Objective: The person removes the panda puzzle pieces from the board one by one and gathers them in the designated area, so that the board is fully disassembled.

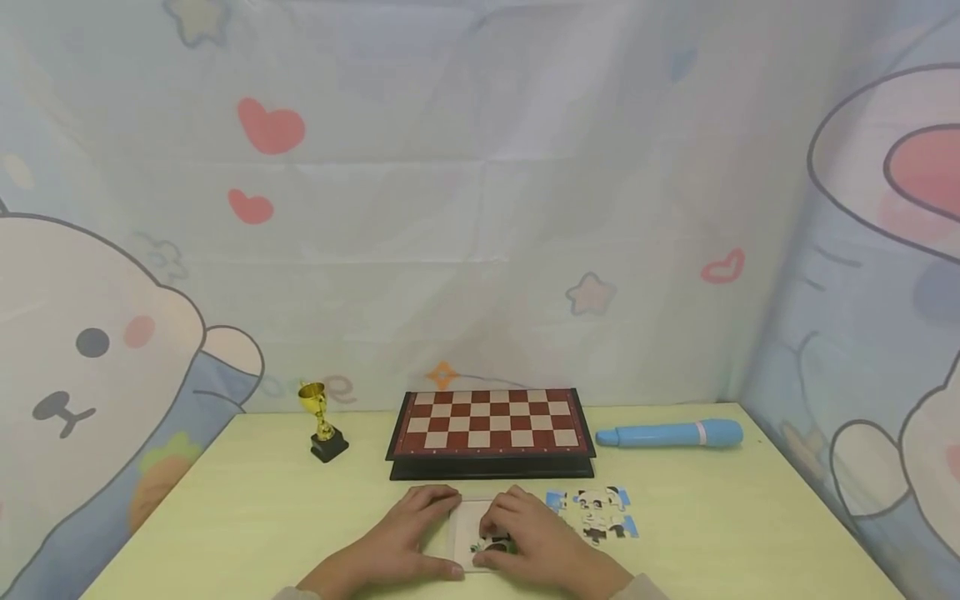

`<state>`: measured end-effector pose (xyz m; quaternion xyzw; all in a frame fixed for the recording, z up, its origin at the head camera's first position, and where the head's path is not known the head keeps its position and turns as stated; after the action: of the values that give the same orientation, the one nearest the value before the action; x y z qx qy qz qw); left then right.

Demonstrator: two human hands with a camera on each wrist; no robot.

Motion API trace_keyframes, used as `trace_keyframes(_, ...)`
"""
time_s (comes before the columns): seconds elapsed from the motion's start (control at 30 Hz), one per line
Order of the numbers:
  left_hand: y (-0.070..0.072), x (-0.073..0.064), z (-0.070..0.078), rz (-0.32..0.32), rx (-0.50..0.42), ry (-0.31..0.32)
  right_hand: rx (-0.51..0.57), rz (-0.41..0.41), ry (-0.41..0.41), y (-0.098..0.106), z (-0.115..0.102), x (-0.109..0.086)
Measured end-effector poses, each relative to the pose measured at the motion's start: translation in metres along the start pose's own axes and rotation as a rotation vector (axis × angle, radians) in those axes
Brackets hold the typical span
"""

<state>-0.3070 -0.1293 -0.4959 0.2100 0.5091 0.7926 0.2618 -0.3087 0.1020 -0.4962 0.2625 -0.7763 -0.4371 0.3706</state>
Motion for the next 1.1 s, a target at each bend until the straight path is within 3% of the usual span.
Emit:
trace_keyframes(0.43, 0.003, 0.002, 0.0008, 0.007, 0.006, 0.005, -0.029, 0.029, 0.058, 0.0101, -0.0077, 0.0004)
trace_keyframes(1.1, 0.0019, -0.0004, 0.0045, 0.0, 0.008, 0.018, 0.014, -0.027, -0.023, 0.0042, -0.003, -0.0028)
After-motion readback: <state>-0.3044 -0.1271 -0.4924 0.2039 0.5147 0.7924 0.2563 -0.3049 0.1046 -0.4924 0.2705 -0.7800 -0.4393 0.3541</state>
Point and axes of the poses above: each hand's wrist, its own x-axis towards the middle knuckle, its own y-axis out of the back of the hand, z = x × y, the point moved 3 cm from there along x, towards the middle knuckle, and after that the axes turned 6 degrees about -z, right-handed, at the moved point
